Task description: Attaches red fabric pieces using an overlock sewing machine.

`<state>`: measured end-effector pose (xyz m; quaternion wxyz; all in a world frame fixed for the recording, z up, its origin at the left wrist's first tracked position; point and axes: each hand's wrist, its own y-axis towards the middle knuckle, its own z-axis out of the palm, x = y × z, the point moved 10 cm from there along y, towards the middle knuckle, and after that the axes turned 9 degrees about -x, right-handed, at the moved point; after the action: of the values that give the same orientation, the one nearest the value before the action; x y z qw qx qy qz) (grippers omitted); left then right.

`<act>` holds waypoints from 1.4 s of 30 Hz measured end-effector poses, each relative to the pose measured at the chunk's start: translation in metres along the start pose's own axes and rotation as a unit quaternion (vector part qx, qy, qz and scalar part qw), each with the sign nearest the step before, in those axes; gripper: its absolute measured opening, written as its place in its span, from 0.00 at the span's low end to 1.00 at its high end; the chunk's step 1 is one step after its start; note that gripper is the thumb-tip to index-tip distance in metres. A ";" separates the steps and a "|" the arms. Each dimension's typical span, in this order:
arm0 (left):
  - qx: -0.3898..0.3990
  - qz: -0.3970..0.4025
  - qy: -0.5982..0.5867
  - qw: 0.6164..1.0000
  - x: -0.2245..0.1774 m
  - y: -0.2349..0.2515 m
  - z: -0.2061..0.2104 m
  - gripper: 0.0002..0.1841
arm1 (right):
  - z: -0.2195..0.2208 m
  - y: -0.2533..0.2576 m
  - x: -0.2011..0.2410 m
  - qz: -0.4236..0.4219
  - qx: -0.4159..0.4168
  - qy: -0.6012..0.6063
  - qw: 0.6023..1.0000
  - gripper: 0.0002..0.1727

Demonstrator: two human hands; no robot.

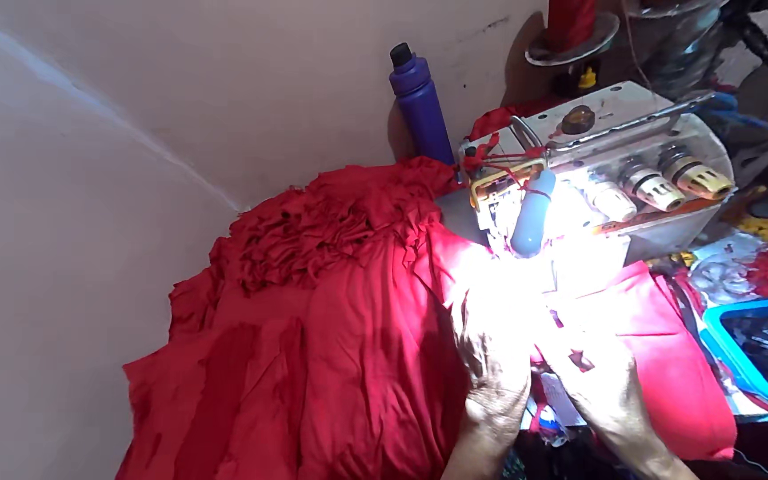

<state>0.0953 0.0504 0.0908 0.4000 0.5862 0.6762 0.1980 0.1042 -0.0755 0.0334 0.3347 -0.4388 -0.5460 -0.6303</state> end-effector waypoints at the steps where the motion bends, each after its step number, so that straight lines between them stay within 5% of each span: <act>1: -0.007 -0.001 -0.009 1.000 0.001 0.001 0.000 0.13 | 0.001 0.001 -0.001 0.002 0.002 0.004 1.000 0.10; 4: 0.012 -0.015 -0.044 0.999 0.008 0.009 0.004 0.14 | 0.007 0.010 -0.002 -0.005 0.013 -0.004 1.000 0.13; 8: 0.167 -0.036 -0.051 0.984 0.025 0.032 0.027 0.25 | 0.012 0.030 0.012 -0.094 -0.006 -0.128 0.987 0.15; 14: 0.221 -0.084 -0.059 0.970 0.061 0.063 0.048 0.17 | 0.006 0.025 0.014 -0.115 0.030 -0.201 0.972 0.17; 18: 0.191 -0.115 -0.090 0.971 0.096 0.093 0.063 0.21 | -0.032 -0.001 0.042 -0.121 0.046 -0.181 0.975 0.13; 22: 0.076 -0.041 -0.304 0.949 0.115 0.073 0.043 0.17 | -0.115 -0.036 0.050 -0.128 0.038 -0.213 0.968 0.14; 24: -0.008 -0.032 -0.391 0.920 0.122 0.053 0.021 0.14 | -0.162 -0.045 0.044 -0.083 0.019 -0.242 0.966 0.15; 28: -0.055 0.007 -0.393 0.918 0.130 0.041 0.012 0.14 | -0.228 -0.057 0.022 0.019 -0.045 -0.334 0.941 0.16; 35: -0.059 0.035 -0.336 0.939 0.129 0.041 0.018 0.16 | -0.192 -0.071 -0.012 0.076 0.074 -0.544 0.832 0.12; 42: -0.049 0.024 -0.328 0.943 0.130 0.042 0.020 0.17 | -0.200 -0.080 -0.037 0.184 0.094 -0.603 0.771 0.23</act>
<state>0.1387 0.1798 0.0696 0.6228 0.6145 0.4828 0.0371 0.0086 -0.2600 -0.0358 0.0865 -0.7870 -0.6012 -0.1084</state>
